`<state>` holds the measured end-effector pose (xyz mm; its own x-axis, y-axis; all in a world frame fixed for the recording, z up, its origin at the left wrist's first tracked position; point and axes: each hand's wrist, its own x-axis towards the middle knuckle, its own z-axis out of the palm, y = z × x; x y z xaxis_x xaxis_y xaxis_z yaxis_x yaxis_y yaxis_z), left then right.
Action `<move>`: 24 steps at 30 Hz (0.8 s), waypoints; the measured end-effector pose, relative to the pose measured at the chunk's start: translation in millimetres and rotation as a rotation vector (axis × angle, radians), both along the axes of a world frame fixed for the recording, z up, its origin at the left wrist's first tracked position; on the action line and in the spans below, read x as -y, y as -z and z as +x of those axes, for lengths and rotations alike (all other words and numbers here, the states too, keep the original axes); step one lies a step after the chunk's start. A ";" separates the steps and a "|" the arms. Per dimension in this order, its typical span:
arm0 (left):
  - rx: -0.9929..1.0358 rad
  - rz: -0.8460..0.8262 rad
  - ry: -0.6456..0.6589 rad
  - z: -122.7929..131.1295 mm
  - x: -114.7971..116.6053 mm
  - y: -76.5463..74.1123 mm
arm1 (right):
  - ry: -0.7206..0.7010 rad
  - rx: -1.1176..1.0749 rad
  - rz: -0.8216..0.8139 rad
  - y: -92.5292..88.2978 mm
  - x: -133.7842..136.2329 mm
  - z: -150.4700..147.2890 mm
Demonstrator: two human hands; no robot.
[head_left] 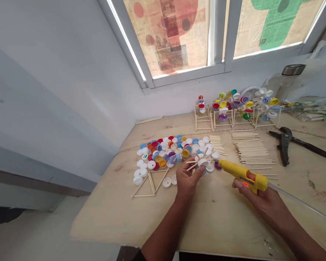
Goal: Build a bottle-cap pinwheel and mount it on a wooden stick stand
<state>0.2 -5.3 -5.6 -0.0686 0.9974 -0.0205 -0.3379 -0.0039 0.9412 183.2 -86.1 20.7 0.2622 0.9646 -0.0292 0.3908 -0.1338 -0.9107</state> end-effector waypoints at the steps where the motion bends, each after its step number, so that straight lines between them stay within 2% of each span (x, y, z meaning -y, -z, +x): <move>1: -0.001 -0.001 -0.002 0.1 -0.2 0.4 | -0.013 -0.022 0.009 0.2 0.4 -0.4; 6: 0.015 -0.007 -0.004 0.6 -0.2 3.4 | -0.020 -0.095 0.030 0.8 0.7 -0.5; 12: 0.019 0.007 0.002 0.3 -0.1 4.8 | -0.069 -0.002 -0.003 -0.6 1.9 -1.4; 17: 0.010 0.012 -0.007 0.1 -0.4 1.8 | -0.026 0.003 0.045 -11.7 5.4 -1.1; 21: 0.008 -0.011 0.004 -0.3 2.5 -5.1 | 0.093 0.012 0.024 -24.4 10.8 13.9; 24: 0.012 -0.028 -0.003 -0.2 5.0 -9.6 | 0.104 0.092 0.013 -25.9 13.2 37.5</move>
